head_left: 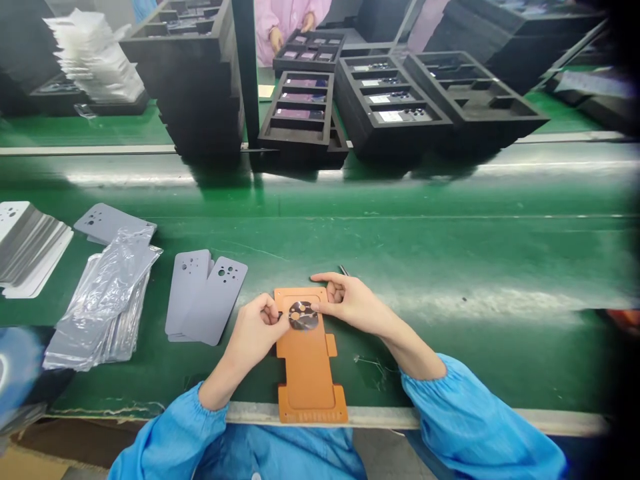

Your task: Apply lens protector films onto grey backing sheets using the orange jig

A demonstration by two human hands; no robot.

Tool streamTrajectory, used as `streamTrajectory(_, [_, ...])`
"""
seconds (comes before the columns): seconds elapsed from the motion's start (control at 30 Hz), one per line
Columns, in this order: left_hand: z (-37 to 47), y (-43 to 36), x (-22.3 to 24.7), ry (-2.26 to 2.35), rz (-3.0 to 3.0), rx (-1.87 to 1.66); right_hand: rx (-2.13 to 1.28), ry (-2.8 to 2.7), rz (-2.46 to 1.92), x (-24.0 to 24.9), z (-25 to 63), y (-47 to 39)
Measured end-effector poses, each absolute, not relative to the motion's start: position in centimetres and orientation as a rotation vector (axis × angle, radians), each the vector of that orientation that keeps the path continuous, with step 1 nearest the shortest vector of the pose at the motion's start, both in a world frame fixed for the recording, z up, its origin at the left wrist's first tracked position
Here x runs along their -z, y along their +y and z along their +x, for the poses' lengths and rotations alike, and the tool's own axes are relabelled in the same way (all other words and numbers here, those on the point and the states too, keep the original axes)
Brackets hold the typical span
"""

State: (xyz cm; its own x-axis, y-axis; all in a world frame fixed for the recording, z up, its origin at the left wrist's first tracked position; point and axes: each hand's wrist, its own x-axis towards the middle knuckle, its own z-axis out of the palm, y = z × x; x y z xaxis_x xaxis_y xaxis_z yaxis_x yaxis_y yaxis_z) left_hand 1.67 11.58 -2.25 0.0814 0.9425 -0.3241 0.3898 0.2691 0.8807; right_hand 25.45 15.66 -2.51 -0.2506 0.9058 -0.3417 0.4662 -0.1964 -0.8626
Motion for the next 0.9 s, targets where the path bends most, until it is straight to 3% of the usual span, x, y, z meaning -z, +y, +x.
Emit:
streamTrajectory(0.13, [1.72,11.59,2.24,1.483,1.288,-0.660,-1.575,-1.598,-1.534,2.55,25.99,16.10])
streamTrajectory(0.33, [1.61,11.53,2.37,1.459,1.292,-0.676,-1.396,-1.680,-1.607,2.66,25.18,15.66])
streamTrajectory(0.9, [1.44,11.62,2.28,1.416,1.230,-0.660,-1.423,-1.715,-1.604,1.95,25.25,15.69])
